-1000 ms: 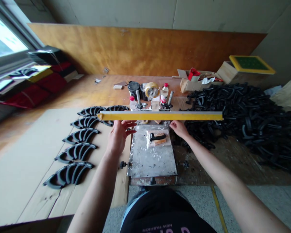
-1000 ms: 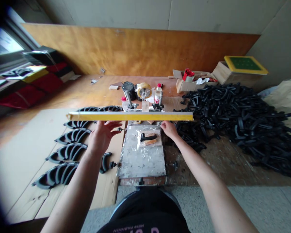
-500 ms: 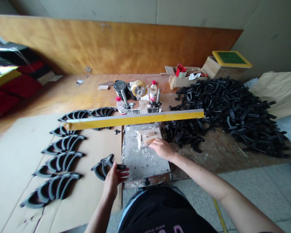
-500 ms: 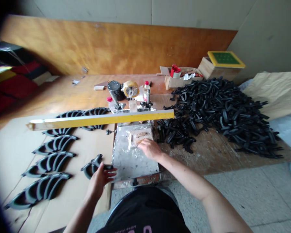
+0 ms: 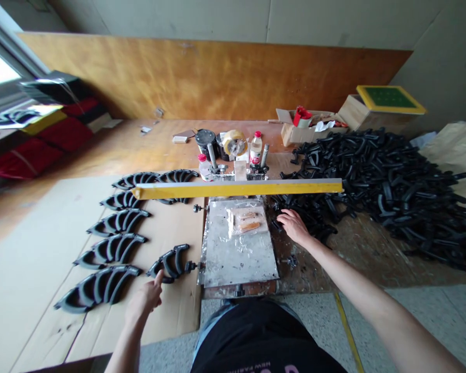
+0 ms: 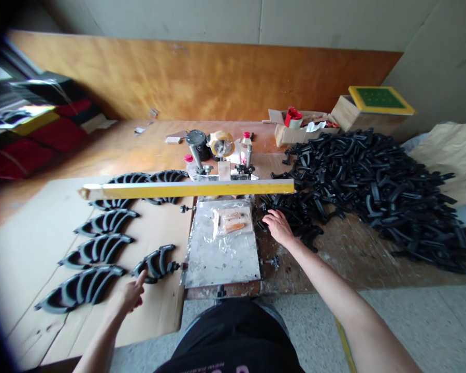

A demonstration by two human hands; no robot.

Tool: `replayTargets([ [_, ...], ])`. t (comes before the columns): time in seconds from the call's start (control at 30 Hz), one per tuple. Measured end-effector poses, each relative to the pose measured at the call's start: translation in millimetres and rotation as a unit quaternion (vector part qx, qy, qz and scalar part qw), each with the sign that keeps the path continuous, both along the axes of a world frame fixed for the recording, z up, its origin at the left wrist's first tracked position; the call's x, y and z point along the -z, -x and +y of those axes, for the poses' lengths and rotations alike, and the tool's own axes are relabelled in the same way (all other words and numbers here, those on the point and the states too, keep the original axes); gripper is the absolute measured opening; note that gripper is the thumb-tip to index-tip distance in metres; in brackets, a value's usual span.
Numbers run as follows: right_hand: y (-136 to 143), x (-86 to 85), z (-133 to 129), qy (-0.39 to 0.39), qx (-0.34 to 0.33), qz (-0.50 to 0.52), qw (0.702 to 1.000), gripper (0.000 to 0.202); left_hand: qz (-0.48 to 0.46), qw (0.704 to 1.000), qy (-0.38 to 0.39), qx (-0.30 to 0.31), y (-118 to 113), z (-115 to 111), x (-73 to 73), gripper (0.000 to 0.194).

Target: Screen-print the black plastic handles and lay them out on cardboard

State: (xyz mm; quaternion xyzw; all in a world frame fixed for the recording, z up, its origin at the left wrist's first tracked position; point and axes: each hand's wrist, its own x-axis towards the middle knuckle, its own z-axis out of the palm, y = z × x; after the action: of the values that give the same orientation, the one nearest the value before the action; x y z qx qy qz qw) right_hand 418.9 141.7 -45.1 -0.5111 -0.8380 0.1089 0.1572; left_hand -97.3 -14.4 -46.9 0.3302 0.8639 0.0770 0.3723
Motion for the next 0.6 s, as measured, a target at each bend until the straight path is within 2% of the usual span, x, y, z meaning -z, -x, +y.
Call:
replayTargets([
  [0.07, 17.4, -11.9, -2.9, -0.018, -0.002, 0.042, 0.999, 0.027, 0.004, 0.998, -0.056, 0.007, -7.6, 12.8, -21.6, 0.043],
  [0.17, 61.2, -23.6, -2.9, -0.039, -0.059, 0.059, 0.996, 0.023, -0.06, 0.972, -0.228, -0.02, -43.1, 46.4, -68.9, 0.044],
  [0.27, 105.6, -27.1, 3.0, -0.061, -0.095, 0.016, 0.993, 0.017, -0.165, 0.9, -0.402, -0.018, -95.3, 89.3, -125.1, 0.046],
  [0.37, 129.5, -29.7, 9.7, -0.063, -0.095, -0.016, 0.993, 0.014, -0.273, 0.82, -0.503, -0.017, -139.0, 122.9, -169.9, 0.04],
  [0.4, 132.4, -32.3, 11.7, -0.061, -0.095, -0.016, 0.993, 0.014, -0.299, 0.805, -0.512, -0.014, -148.8, 129.7, -179.4, 0.039],
  [0.47, 132.9, -41.0, 16.4, -0.061, -0.097, -0.002, 0.993, 0.016, -0.325, 0.795, -0.512, -0.006, -160.5, 135.4, -189.7, 0.042],
  [0.53, 129.9, -53.5, 22.9, -0.068, -0.095, 0.02, 0.993, 0.022, -0.319, 0.799, -0.51, 0.002, -162.3, 130.6, -189.7, 0.048],
  [0.6, 126.2, -66.5, 30.3, -0.077, -0.088, 0.037, 0.992, 0.031, -0.309, 0.802, -0.512, 0.001, -156.9, 117.3, -181.8, 0.056],
])
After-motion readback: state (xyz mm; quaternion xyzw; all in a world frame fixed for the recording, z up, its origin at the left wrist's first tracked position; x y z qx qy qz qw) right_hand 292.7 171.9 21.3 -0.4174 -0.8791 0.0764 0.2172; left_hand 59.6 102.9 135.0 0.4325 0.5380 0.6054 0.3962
